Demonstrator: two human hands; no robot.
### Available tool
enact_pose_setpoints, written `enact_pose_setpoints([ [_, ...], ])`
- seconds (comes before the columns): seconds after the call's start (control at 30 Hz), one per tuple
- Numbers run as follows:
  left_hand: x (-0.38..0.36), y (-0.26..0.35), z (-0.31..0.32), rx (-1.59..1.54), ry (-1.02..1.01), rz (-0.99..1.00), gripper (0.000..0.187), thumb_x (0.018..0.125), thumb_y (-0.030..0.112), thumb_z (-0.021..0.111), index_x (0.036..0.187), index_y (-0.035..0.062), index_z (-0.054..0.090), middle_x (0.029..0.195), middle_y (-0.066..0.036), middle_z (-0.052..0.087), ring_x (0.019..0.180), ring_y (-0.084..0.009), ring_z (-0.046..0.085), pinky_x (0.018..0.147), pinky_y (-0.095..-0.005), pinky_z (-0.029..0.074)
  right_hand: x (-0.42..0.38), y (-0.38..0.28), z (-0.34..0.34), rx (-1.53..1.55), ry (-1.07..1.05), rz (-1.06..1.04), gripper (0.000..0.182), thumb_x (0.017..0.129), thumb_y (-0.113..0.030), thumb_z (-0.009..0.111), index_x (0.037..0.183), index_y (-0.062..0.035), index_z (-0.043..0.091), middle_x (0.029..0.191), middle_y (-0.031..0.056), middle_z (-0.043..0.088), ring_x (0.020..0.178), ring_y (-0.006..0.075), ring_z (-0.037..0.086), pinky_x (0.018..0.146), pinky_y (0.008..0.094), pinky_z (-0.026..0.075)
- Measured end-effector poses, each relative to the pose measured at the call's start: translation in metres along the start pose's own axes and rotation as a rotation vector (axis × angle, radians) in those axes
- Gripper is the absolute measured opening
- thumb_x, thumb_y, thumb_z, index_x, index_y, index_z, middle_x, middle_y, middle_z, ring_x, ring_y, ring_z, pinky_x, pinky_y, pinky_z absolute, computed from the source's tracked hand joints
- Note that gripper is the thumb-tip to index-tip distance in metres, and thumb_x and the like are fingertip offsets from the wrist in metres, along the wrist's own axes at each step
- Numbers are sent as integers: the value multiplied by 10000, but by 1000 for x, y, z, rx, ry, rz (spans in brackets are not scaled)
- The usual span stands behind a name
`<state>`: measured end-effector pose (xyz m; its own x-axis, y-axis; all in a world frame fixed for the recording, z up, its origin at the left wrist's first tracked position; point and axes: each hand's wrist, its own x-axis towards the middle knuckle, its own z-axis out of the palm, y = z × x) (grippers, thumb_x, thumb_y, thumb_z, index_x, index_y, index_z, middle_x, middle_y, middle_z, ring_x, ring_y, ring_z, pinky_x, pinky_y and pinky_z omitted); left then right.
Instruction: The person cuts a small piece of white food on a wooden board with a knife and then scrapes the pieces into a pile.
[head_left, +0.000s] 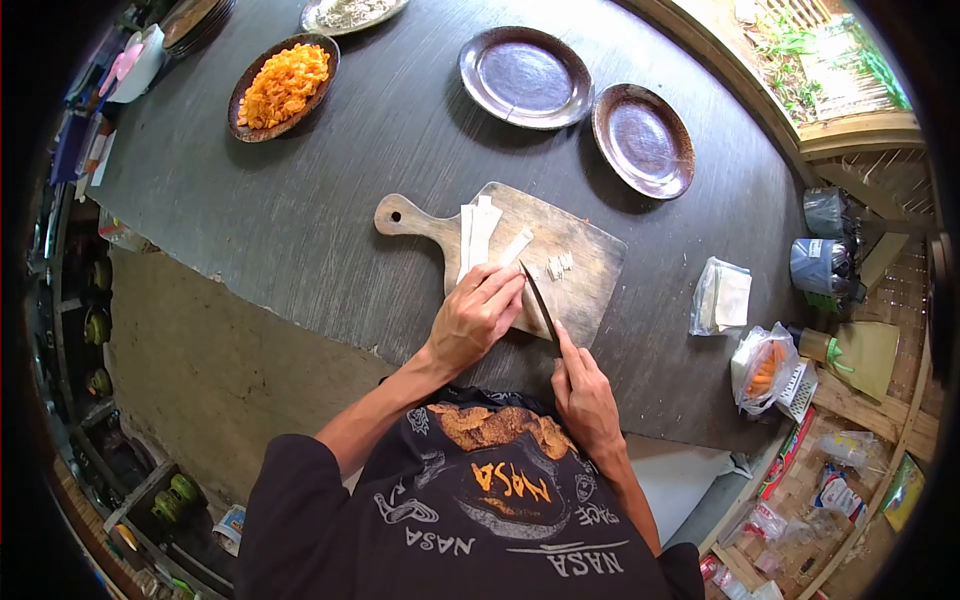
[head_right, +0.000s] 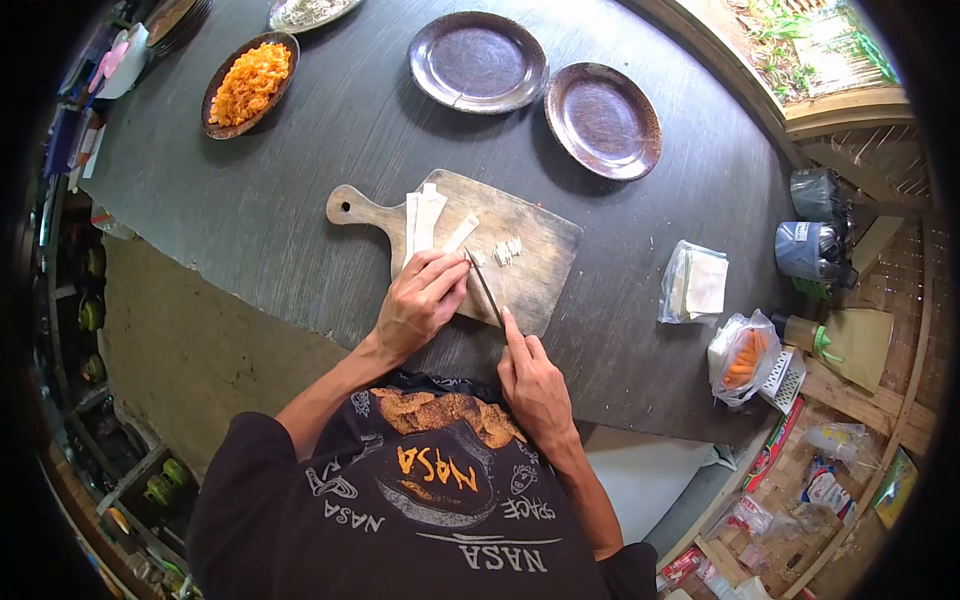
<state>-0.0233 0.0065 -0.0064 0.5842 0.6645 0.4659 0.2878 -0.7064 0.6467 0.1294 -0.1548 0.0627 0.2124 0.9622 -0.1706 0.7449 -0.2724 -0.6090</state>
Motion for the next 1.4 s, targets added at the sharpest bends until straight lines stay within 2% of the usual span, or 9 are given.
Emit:
enact_pose_setpoints([
  [0.3,-1,3,-1,25,7,3,337,830,5,799,1161,-24,743,1184,-109,743,1104,-284,675,977,-386,566,2,-3,-4,-8,-14,16,592,1029,-69,577,1606,-87,447,956,188,592,771,389,654,717,498,553],
  [0.67,-1,0,0,45,-16,3,306,879,65,764,1168,-27,725,1201,-117,722,1158,-279,646,1032,-397,535,0,0,-4,-95,-37,24,618,1009,-75,589,1609,-93,442,946,168,574,744,383,658,682,489,567],
  [1.03,-1,-1,0,36,-14,17,328,872,41,767,1187,-40,732,1188,-126,734,1144,-285,656,1028,-390,542,-7,7,4,-56,13,-31,627,1013,-69,594,1617,-83,427,936,161,572,723,369,646,679,485,571],
  [1.4,0,2,-1,36,-11,-7,329,856,37,776,1176,-35,739,1177,-127,736,1131,-281,659,1007,-388,552,-16,7,-7,-77,-63,30,628,1012,-68,590,1619,-87,430,928,163,571,722,364,642,687,488,571],
])
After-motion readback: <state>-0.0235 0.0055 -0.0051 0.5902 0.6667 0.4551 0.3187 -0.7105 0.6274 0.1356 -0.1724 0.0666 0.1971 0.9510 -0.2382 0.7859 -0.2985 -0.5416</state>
